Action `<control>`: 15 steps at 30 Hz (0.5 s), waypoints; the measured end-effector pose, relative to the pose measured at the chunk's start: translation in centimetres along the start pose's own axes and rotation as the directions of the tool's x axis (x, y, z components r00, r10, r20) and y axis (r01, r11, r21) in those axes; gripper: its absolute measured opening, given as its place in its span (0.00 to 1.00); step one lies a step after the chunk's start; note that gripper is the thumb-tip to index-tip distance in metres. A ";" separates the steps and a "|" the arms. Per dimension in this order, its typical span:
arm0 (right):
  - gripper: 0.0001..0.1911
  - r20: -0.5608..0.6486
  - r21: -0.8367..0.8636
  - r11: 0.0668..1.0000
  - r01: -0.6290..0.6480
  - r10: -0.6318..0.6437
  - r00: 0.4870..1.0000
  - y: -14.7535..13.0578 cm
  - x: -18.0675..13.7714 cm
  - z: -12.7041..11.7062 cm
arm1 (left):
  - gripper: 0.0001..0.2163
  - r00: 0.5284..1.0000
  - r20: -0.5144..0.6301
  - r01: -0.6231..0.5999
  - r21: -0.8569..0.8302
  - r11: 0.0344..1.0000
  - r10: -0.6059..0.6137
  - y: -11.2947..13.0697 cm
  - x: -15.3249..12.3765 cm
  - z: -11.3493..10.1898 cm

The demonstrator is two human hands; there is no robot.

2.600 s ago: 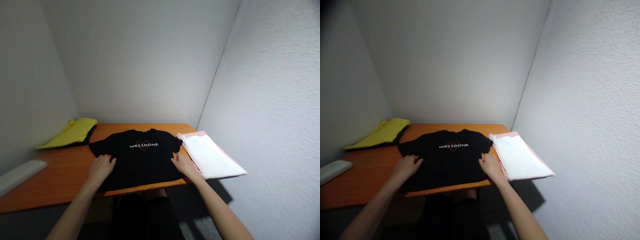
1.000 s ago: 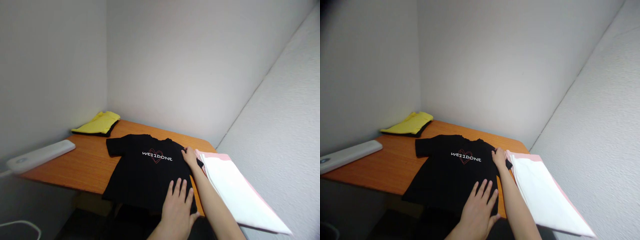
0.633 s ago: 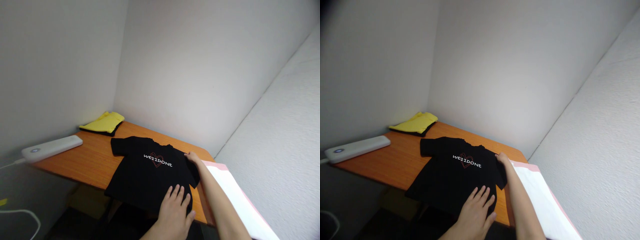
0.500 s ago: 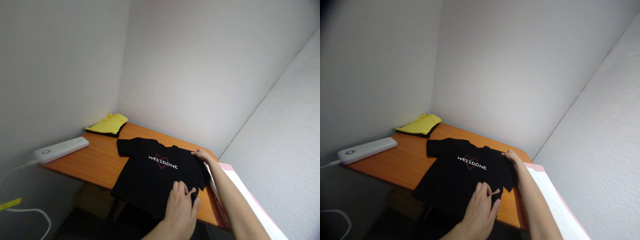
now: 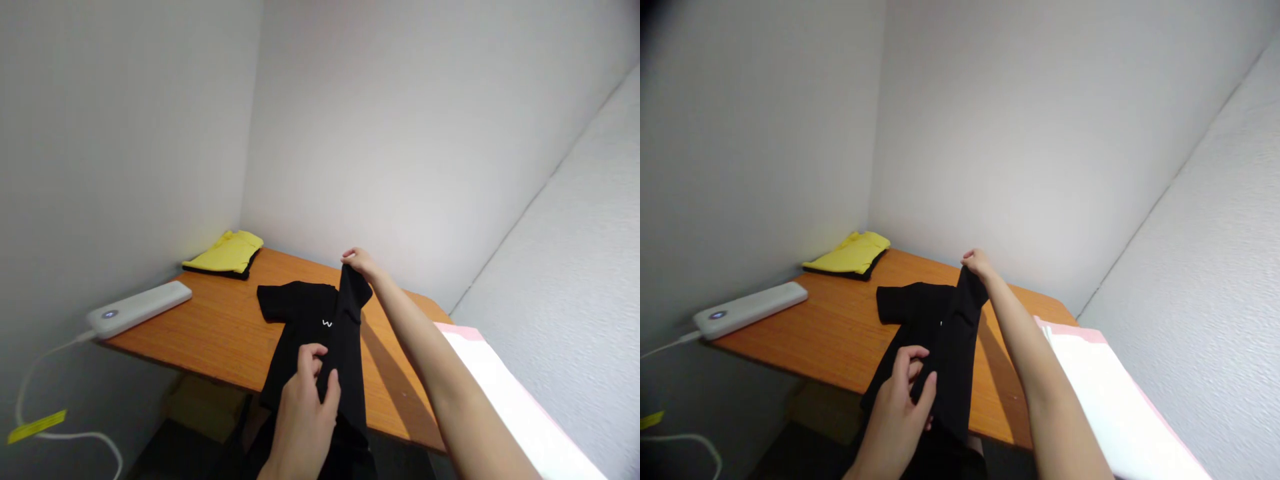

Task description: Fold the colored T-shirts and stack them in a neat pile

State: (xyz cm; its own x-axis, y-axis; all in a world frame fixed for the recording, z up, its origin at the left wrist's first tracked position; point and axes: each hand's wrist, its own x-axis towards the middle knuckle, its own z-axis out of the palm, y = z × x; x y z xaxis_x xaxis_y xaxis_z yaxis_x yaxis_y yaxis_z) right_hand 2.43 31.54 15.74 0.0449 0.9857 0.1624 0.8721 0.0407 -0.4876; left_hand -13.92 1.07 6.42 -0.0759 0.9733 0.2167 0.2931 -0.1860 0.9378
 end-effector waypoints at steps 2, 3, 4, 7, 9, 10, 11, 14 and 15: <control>0.13 0.038 -0.014 0.999 0.047 -0.046 0.998 -3.0 0.4 3.7 | 0.12 0.997 -0.047 0.072 0.138 0.988 -0.066 -1.4 0.0 -2.1; 0.11 0.059 -0.022 0.998 0.065 -0.064 0.996 -4.2 0.3 5.6 | 0.12 0.993 -0.063 0.108 0.220 0.969 -0.097 -2.2 -0.1 -3.0; 0.09 0.080 -0.028 0.996 0.082 -0.080 0.994 -5.1 0.1 7.5 | 0.11 0.990 -0.071 0.139 0.299 0.944 -0.124 -3.0 -0.1 -3.8; 0.07 0.125 -0.039 0.991 0.126 -0.120 0.985 -6.5 -0.7 11.8 | 0.11 0.983 -0.046 0.178 0.454 0.873 -0.177 -4.6 -0.3 -5.4; 0.07 0.132 -0.045 0.988 0.150 -0.143 0.981 -6.7 -0.9 13.1 | 0.11 0.979 -0.008 0.178 0.508 0.843 -0.203 -5.0 -0.4 -5.8; 0.06 0.133 -0.048 0.986 0.161 -0.153 0.979 -6.6 -0.8 13.2 | 0.12 0.977 -0.003 0.181 0.539 0.823 -0.213 -5.1 -0.4 -5.9; 0.06 0.135 -0.051 0.984 0.172 -0.164 0.977 -6.4 -0.7 13.0 | 0.12 0.976 -0.013 0.186 0.573 0.798 -0.218 -5.1 -0.5 -5.9; 0.07 0.179 -0.064 0.979 0.192 -0.178 0.968 -5.4 -0.3 11.3 | 0.14 0.981 -0.080 0.185 0.650 0.738 -0.175 -5.2 -0.8 -5.7; 0.09 0.207 -0.069 0.979 0.192 -0.174 0.963 -5.0 -0.2 10.6 | 0.14 0.985 -0.098 0.169 0.656 0.736 -0.139 -5.3 -0.9 -5.7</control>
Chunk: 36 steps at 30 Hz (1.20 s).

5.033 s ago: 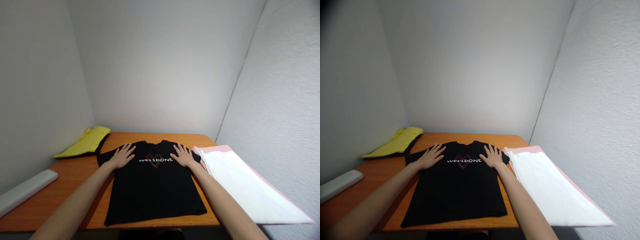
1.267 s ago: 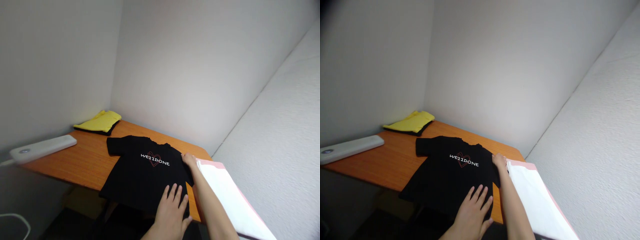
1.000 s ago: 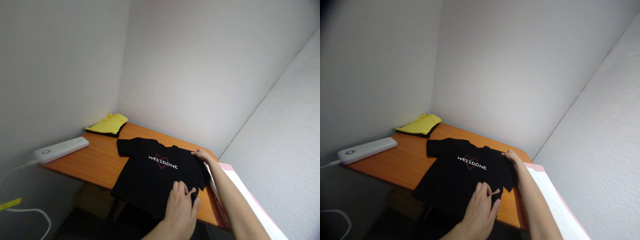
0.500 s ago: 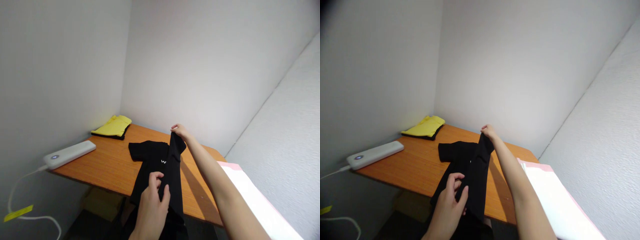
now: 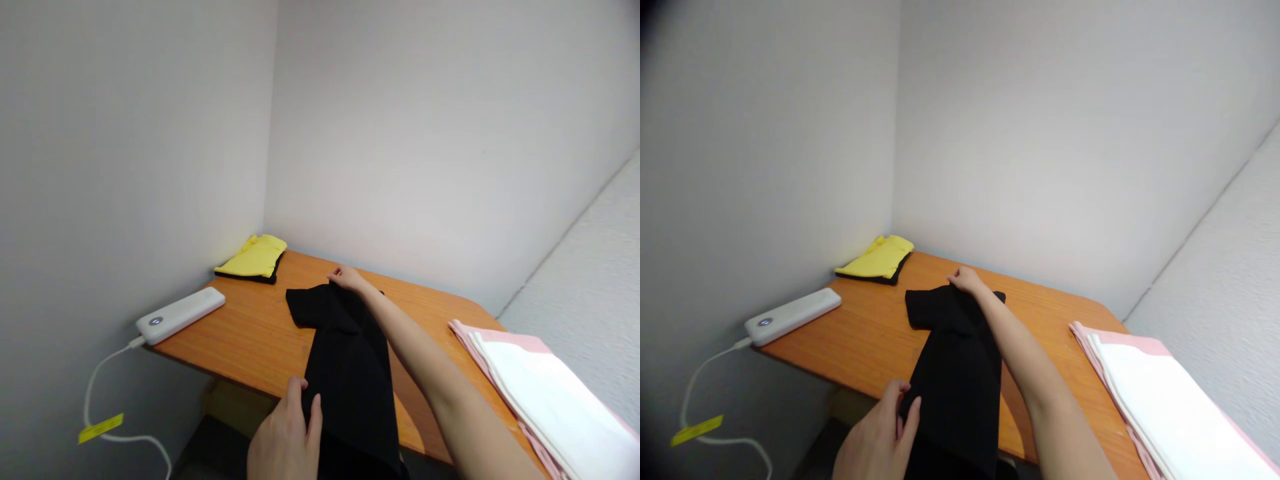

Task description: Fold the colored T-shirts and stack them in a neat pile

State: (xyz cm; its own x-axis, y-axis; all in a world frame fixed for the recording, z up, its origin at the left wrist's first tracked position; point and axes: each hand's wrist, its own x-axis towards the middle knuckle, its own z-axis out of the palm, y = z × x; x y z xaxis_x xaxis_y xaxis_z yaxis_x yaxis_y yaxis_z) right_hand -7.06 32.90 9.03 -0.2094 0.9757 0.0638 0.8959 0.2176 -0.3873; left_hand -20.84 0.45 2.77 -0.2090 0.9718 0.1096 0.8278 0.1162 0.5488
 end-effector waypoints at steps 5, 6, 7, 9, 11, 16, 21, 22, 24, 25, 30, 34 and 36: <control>0.14 0.193 0.022 0.998 -0.055 0.049 0.980 2.6 -1.6 -2.7 | 0.15 0.988 -0.100 -0.124 -0.096 0.988 0.114 -1.4 0.0 0.8; 0.13 0.233 0.042 0.997 -0.070 0.058 0.971 2.9 -1.8 -3.1 | 0.14 0.987 -0.101 -0.135 -0.120 0.984 0.123 -1.6 0.0 0.9; 0.12 0.274 0.069 0.994 -0.087 0.065 0.959 3.0 -2.0 -3.4 | 0.14 0.987 -0.098 -0.143 -0.141 0.980 0.130 -1.8 0.0 1.0; 0.12 0.356 0.135 0.983 -0.125 0.070 0.932 2.5 -2.0 -3.8 | 0.13 0.987 -0.093 -0.149 -0.178 0.973 0.134 -1.9 0.0 1.1; 0.14 0.417 0.203 0.965 -0.164 0.067 0.906 1.3 -1.6 -3.6 | 0.12 0.988 -0.073 -0.148 -0.211 0.966 0.135 -1.8 -0.1 1.2; 0.21 0.478 0.352 0.917 -0.185 -0.007 0.878 -4.0 -0.7 -0.7 | 0.09 0.991 -0.055 -0.133 -0.286 0.949 0.122 -1.2 -0.5 1.8; 0.23 0.286 0.421 0.907 -0.001 -0.131 0.949 -6.2 -1.6 1.6 | 0.09 0.995 -0.080 -0.079 -0.319 0.944 0.057 -2.1 -0.9 2.0; 0.21 0.215 0.398 0.917 0.029 -0.124 0.969 -5.8 -2.0 1.7 | 0.10 0.993 -0.105 -0.084 -0.315 0.945 0.054 -2.3 -0.9 1.8; 0.16 0.088 0.336 0.941 0.047 -0.081 0.993 -4.2 -3.0 1.5 | 0.10 0.977 -0.197 -0.138 -0.291 0.947 0.082 -2.5 -0.9 1.2; 0.15 0.026 0.300 0.952 0.053 -0.063 0.998 -3.1 -3.7 1.4 | 0.10 0.961 -0.251 -0.180 -0.267 0.947 0.112 -2.4 -0.9 0.9; 0.23 -0.140 0.123 0.991 0.060 -0.042 0.989 2.5 -8.3 2.4 | 0.14 0.903 -0.266 -0.376 -0.117 0.919 0.336 -0.1 0.3 0.4; 0.40 -0.057 -0.118 0.992 0.052 -0.059 0.997 5.8 -10.2 4.4 | 0.18 0.899 -0.135 -0.430 -0.084 0.899 0.417 2.6 0.9 2.2; 0.43 0.000 -0.186 0.981 0.049 -0.050 0.999 7.5 -10.3 4.7 | 0.19 0.890 -0.065 -0.455 -0.071 0.888 0.451 3.7 1.0 3.2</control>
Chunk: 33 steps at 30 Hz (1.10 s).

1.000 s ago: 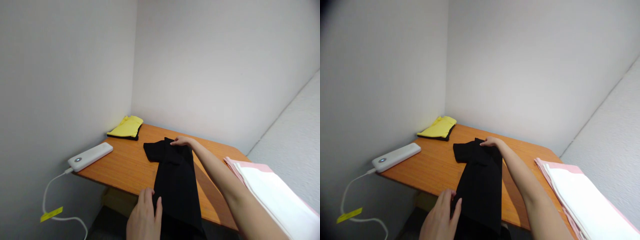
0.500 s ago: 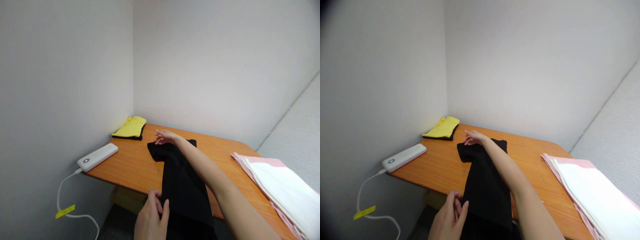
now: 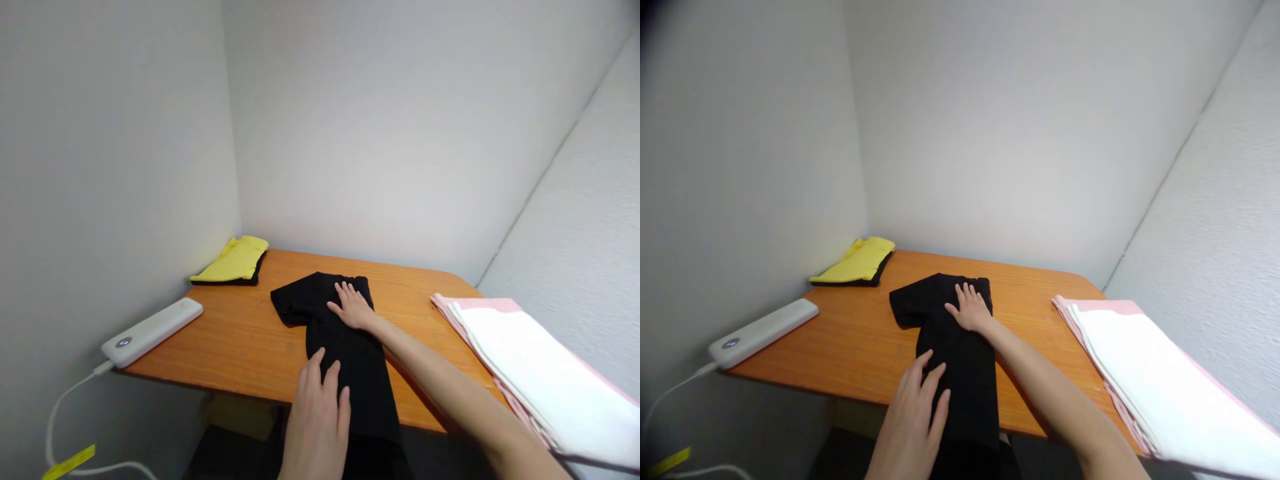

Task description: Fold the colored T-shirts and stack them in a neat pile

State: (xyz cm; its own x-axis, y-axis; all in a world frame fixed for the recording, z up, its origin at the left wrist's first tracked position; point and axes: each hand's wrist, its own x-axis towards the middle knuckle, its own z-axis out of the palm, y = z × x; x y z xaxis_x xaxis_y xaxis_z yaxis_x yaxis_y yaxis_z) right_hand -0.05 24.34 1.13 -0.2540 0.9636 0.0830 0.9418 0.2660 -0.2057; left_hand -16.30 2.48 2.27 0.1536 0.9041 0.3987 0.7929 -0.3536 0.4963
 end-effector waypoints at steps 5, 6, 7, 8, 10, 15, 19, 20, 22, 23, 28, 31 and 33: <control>0.43 0.006 -0.033 0.999 -0.034 0.034 0.999 4.7 0.0 -0.7 | 0.19 0.991 0.110 -0.076 0.035 0.996 0.072 1.3 0.4 1.2; 0.43 -0.002 -0.030 0.999 -0.033 0.033 0.999 5.4 -0.1 -1.1 | 0.19 0.989 0.119 -0.089 0.038 0.995 0.084 1.4 0.3 1.2; 0.42 -0.016 -0.026 0.999 -0.026 0.025 1.000 5.8 -0.1 -1.5 | 0.18 0.988 0.126 -0.098 0.039 0.994 0.092 1.6 0.3 1.1; 0.42 -0.037 -0.022 1.000 -0.008 0.008 0.999 6.0 -0.2 -1.9 | 0.18 0.987 0.128 -0.102 0.039 0.994 0.096 1.7 0.3 0.9; 0.43 -0.089 -0.015 0.998 0.055 -0.056 0.995 5.7 -0.3 -2.7 | 0.16 0.988 0.119 -0.103 0.036 0.994 0.098 2.2 0.8 0.2; 0.47 -0.089 0.018 0.978 0.208 -0.206 0.975 2.6 -0.3 -3.5 | 0.15 0.988 0.020 -0.154 0.114 0.982 0.152 2.9 6.1 -1.5; 0.51 0.041 0.031 0.989 0.146 -0.147 0.988 1.3 0.2 -2.8 | 0.17 0.983 0.077 -0.184 0.307 0.934 0.168 1.2 12.9 -1.6; 0.51 0.069 0.038 0.992 0.122 -0.124 0.990 1.2 0.3 -2.5 | 0.17 0.985 0.112 -0.162 0.350 0.922 0.131 0.4 14.5 -1.5; 0.54 0.098 0.050 0.995 0.086 -0.090 0.991 1.1 0.4 -2.1 | 0.17 0.988 0.153 -0.091 0.415 0.905 0.030 -1.4 17.5 -1.5; 0.55 0.099 0.055 0.996 0.076 -0.081 0.992 1.1 0.4 -2.0 | 0.17 0.988 0.154 -0.048 0.439 0.897 -0.023 -2.3 18.7 -1.5; 0.59 0.090 0.062 0.995 0.078 -0.084 0.992 1.1 0.2 -1.8 | 0.16 0.960 0.134 0.152 0.494 0.856 -0.247 -6.9 22.9 -1.0; 0.59 0.081 0.070 0.994 0.082 -0.088 0.993 1.2 0.3 -1.7 | 0.20 0.928 0.177 0.211 0.480 0.852 -0.329 -8.9 24.0 0.0; 0.59 0.081 0.077 0.993 0.087 -0.093 0.992 1.2 0.4 -1.7 | 0.22 0.910 0.222 0.222 0.453 0.863 -0.350 -10.0 24.4 0.8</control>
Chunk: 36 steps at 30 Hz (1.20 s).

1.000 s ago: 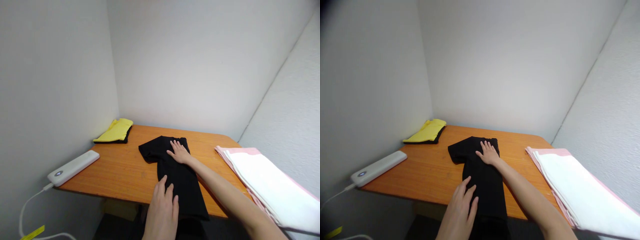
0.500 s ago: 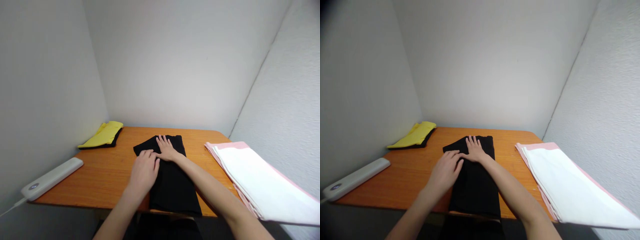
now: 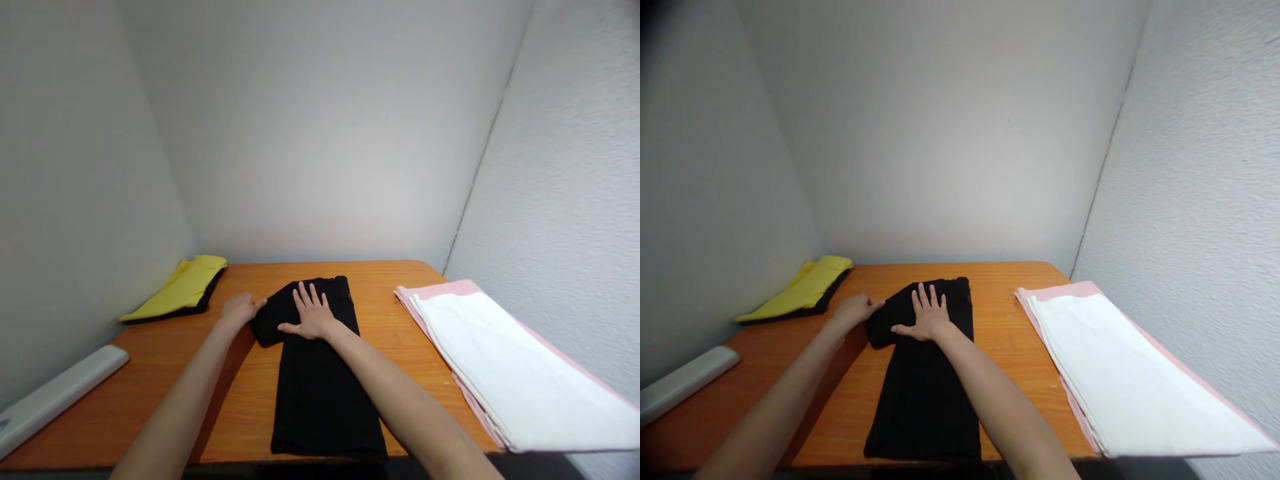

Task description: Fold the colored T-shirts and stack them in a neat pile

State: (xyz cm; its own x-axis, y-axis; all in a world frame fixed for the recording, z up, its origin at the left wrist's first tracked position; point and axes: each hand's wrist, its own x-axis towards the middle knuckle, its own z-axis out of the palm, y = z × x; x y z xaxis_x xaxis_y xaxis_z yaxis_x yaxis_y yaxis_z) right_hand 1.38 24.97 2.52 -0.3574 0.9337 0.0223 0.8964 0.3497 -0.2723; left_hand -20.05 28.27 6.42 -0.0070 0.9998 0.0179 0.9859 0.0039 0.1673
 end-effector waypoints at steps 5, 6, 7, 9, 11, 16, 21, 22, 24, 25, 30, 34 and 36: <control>0.59 0.019 0.005 1.000 0.002 -0.002 1.000 0.0 0.0 -0.2 | 0.21 0.994 0.086 -0.052 -0.100 0.994 0.060 -1.2 1.7 1.7; 0.59 0.025 0.006 1.000 0.001 -0.001 1.000 0.0 0.0 -0.3 | 0.21 0.994 0.084 -0.062 -0.121 0.991 0.072 -1.5 2.0 1.8; 0.59 0.032 0.008 1.000 0.001 -0.001 0.999 0.0 -0.1 -0.4 | 0.21 0.994 0.075 -0.073 -0.142 0.987 0.084 -1.8 2.2 2.0; 0.59 0.052 0.014 1.000 0.005 -0.006 0.999 0.0 -0.2 -0.7 | 0.21 0.994 0.046 -0.088 -0.177 0.980 0.098 -2.2 2.5 2.3; 0.60 0.067 0.027 0.999 0.020 -0.022 0.997 0.1 -0.4 -0.9 | 0.21 0.995 0.019 -0.091 -0.205 0.975 0.097 -2.5 2.7 2.4; 0.63 0.079 0.071 0.996 0.054 -0.059 0.995 0.2 -0.8 -1.4 | 0.21 0.998 -0.026 -0.060 -0.290 0.955 0.054 -2.9 2.7 2.5; 0.68 0.014 0.180 0.981 0.065 -0.069 0.998 0.5 -1.4 -1.9 | 0.23 0.999 -0.006 -0.047 -0.458 0.888 0.050 -3.2 2.5 2.6; 0.69 0.003 0.207 0.976 0.067 -0.069 0.998 0.6 -1.5 -2.0 | 0.23 0.999 0.004 -0.041 -0.495 0.868 0.050 -3.3 2.5 2.7; 0.69 0.019 0.230 0.971 0.062 -0.068 0.997 0.9 -1.8 -2.3 | 0.23 0.999 0.016 -0.021 -0.559 0.829 0.036 -3.3 2.5 3.0; 0.69 0.039 0.226 0.972 0.057 -0.068 0.997 1.0 -1.9 -2.4 | 0.22 1.000 0.018 -0.009 -0.589 0.808 0.025 -3.3 2.5 3.2; 0.69 0.082 0.145 0.989 0.022 -0.035 0.996 1.0 -2.1 -2.0 | 0.25 0.998 0.057 0.060 -0.753 0.656 -0.026 -2.8 2.0 3.2; 0.69 0.064 0.101 0.995 0.018 -0.024 0.998 0.4 -2.1 -1.5 | 0.25 0.998 0.051 0.055 -0.862 0.504 -0.022 -0.9 1.2 1.3; 0.69 0.058 0.094 0.995 0.017 -0.023 0.998 0.3 -2.1 -1.5 | 0.24 0.999 0.054 0.048 -0.884 0.465 -0.001 0.8 1.2 0.1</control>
State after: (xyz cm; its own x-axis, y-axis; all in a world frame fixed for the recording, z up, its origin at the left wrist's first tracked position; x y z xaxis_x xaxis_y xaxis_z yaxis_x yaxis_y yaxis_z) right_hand 2.75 23.22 3.81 -0.3923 0.9194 -0.0272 0.8614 0.3568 -0.3614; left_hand -19.23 29.44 6.45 0.0007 0.9994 -0.0355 0.3099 0.0335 0.9502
